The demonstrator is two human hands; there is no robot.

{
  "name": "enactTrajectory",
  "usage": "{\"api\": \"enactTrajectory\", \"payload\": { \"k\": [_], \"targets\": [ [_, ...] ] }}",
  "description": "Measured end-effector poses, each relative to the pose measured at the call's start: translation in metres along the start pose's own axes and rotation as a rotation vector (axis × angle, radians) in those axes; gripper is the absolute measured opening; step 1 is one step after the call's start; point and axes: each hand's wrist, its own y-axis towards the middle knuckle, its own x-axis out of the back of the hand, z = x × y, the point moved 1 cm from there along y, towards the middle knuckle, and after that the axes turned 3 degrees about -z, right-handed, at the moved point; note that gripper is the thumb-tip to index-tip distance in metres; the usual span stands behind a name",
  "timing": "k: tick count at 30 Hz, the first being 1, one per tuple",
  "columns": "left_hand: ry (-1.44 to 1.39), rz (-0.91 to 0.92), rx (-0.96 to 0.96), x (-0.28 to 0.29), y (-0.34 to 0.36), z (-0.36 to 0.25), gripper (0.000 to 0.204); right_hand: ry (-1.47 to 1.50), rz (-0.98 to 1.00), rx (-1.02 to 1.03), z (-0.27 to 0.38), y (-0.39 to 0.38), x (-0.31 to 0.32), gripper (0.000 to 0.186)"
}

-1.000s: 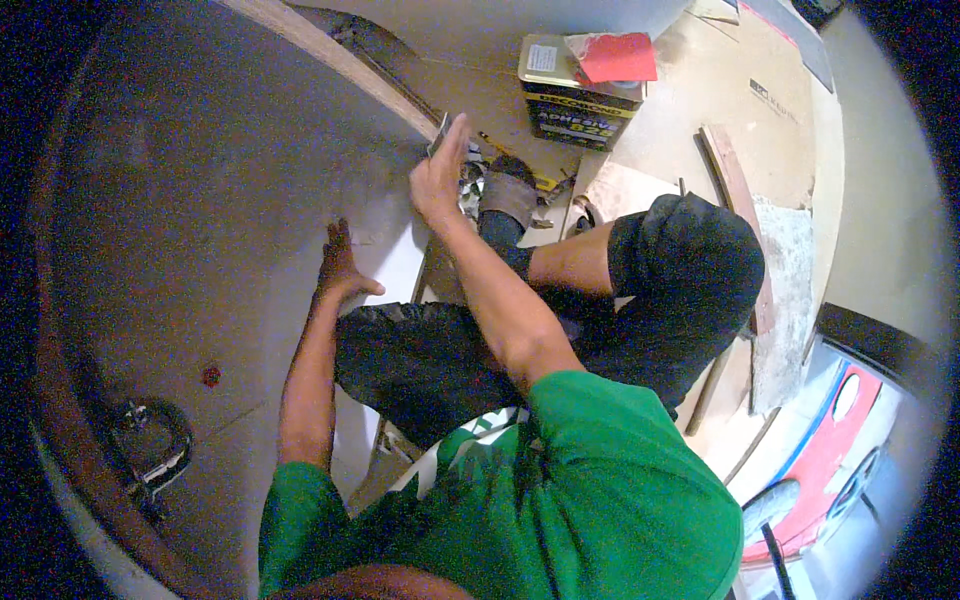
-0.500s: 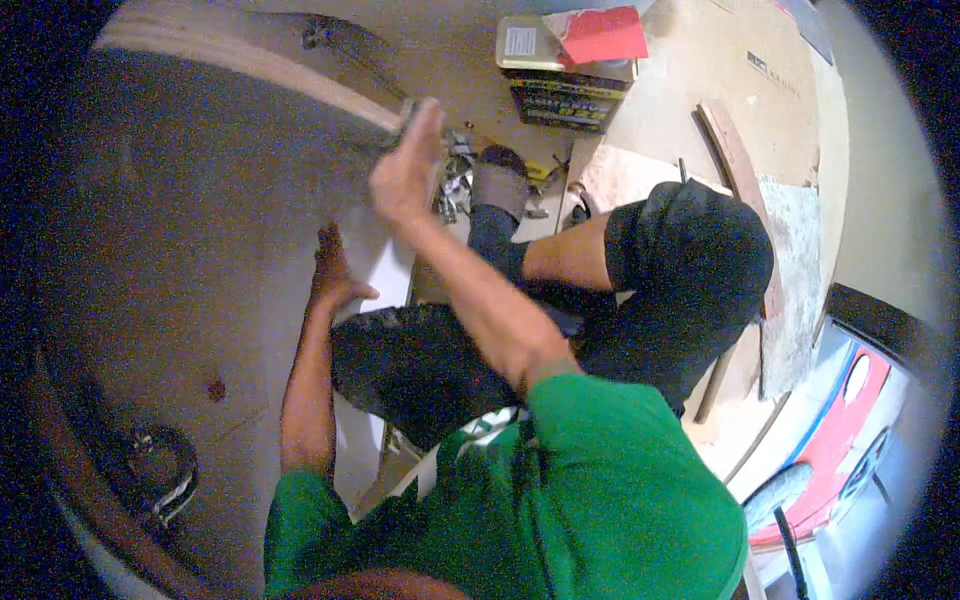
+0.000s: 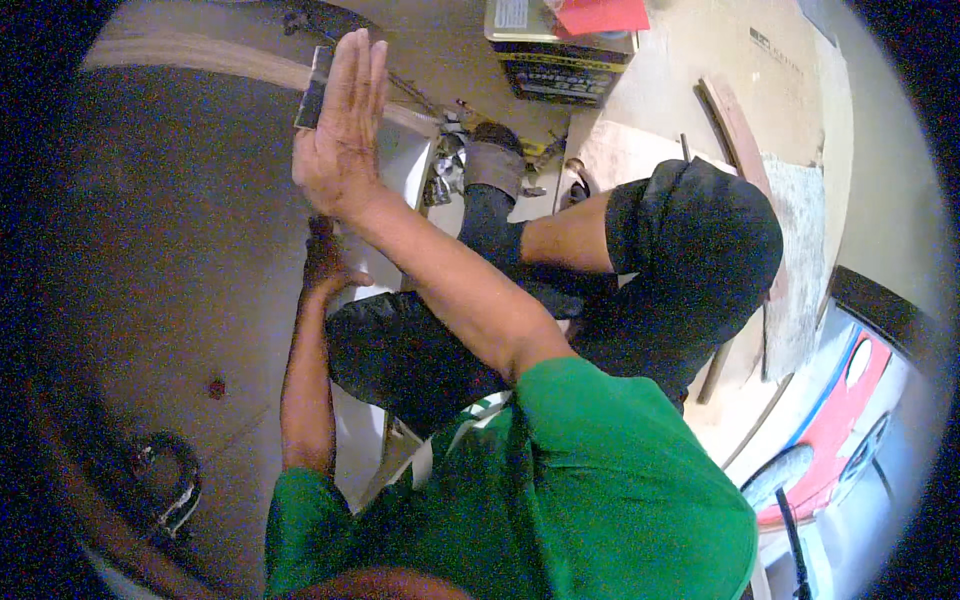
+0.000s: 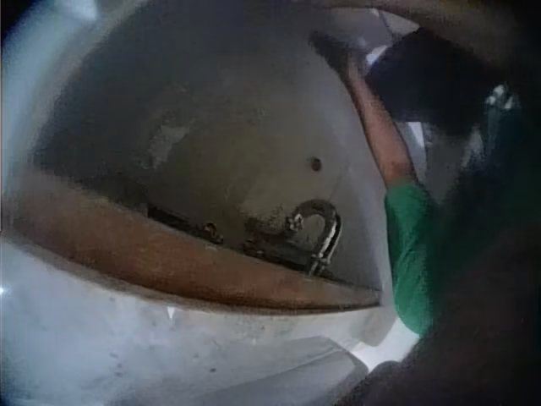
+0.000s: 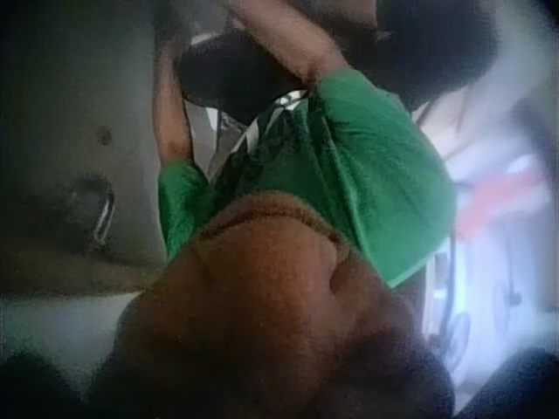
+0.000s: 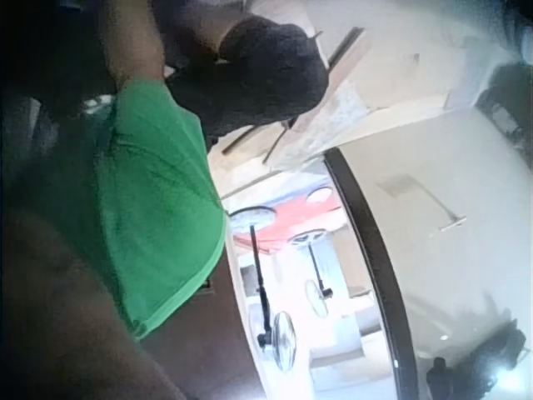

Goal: The person installs a curved wooden trim piece along the edge of a bathtub. They use a hammer to tap the trim into place, then use a power drill to secure it with screws. The person also uses a utility knife to trim excess material from the trim piece.

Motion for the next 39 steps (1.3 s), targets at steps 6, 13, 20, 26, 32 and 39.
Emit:
{"api": "enactTrajectory", "payload": {
  "k": [6,13,20,26,32,39],
  "targets": [
    [0.002,0.104,0.142,0.008,0.004,-0.022,0.149,-0.085,0.093,-0.4,-0.114,-0.054,0.008,0.083],
    [0.093,0.065,0.035,-0.006,0.013,-0.004,0.15,-0.045,-0.014,-0.044,-0.008,0.006,-0.002,0.091],
    [0.17,0.19,0.241,0.017,0.012,-0.037,0.151,-0.086,0.057,-0.316,-0.093,-0.048,0.008,0.097],
    [0.115,0.156,0.181,0.004,0.019,-0.007,0.153,-0.07,0.109,-0.334,-0.042,-0.006,0.0,0.099],
    [0.073,0.143,0.135,-0.02,0.004,0.021,0.157,-0.021,0.121,-0.091,-0.026,0.0,0.008,0.098],
    [-0.016,0.151,0.181,0.002,0.01,-0.009,0.154,-0.107,0.109,-0.567,-0.07,-0.039,-0.003,0.085]
  ]
}}
